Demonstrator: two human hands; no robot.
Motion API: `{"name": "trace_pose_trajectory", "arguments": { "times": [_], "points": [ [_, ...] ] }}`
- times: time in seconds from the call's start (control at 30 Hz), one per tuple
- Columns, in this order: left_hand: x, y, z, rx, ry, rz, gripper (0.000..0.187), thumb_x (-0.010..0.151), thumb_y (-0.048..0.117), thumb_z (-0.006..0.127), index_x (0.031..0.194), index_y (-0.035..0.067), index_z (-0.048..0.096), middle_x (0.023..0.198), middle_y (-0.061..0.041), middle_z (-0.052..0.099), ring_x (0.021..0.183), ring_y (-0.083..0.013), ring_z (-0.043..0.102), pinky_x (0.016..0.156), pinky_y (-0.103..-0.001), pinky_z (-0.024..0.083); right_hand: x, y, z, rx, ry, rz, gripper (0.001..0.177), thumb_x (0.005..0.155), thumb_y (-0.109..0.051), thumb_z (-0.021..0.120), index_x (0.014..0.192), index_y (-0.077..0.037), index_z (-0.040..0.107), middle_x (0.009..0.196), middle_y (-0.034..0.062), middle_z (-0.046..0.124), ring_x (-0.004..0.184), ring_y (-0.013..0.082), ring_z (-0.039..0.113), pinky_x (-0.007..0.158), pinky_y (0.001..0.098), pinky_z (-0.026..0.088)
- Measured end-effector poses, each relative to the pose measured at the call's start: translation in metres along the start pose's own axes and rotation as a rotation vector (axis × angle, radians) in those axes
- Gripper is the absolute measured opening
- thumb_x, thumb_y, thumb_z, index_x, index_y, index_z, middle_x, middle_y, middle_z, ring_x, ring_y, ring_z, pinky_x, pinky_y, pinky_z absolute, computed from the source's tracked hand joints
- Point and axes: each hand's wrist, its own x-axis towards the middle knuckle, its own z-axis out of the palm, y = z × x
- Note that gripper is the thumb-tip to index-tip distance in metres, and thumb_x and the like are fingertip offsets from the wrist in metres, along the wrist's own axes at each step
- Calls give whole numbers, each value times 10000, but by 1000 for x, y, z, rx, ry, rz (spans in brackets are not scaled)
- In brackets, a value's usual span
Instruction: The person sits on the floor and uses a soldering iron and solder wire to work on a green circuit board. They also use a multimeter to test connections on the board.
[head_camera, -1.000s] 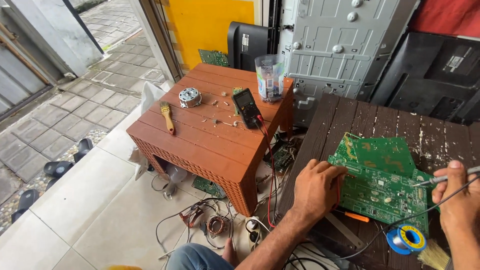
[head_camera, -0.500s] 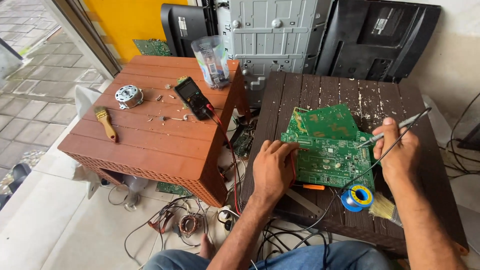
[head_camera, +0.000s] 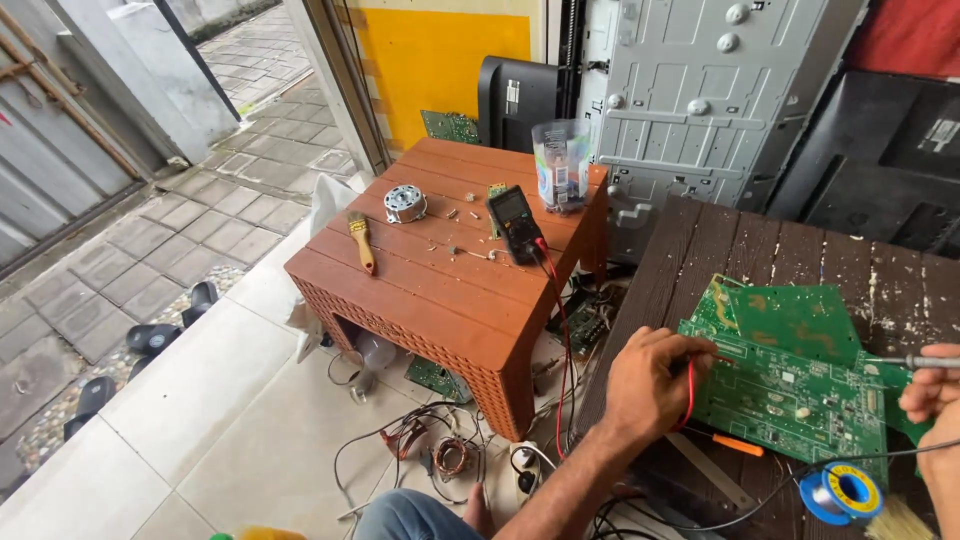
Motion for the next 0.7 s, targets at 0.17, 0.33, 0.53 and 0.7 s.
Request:
{"name": "trace_pose_trajectory", "arguments": {
  "times": [0.17,0.33,0.53,0.7],
  "points": [
    [-1,-3,1,-71,37,12,236,1036,348,602,1130,182,742,981,5,745,839,-117,620,732,-288,499,5,-15,5,53,13,19,274,1354,-331,419,1359,-86,543,951,47,530,660,151,506,472,270,317],
    [-3,10,-9,-161,135,-13,244,1016,369,627,1111,197,771,899,19,722,795,-108,607,676,-293,515,-19,-86,12,175,49,37,102,1211,-211,590,1259,-125,565,928,37,580,610,84,526,439,217,319],
    [-6,28,-21,-342,157,-88,296,1046,294,585,1194,94,746,888,-6,780,843,-86,745,741,-262,626,-24,-100,17,140,20,27,141,1222,-184,538,1217,-62,608,946,94,613,599,125,539,450,236,321],
    [-5,26,-18,-333,153,-77,341,1002,359,623,1198,110,749,1027,-22,786,853,-101,720,687,-252,581,-29,-114,17,138,43,49,145,1178,-203,543,1170,-82,623,912,87,622,587,105,534,451,229,310]
  ]
}}
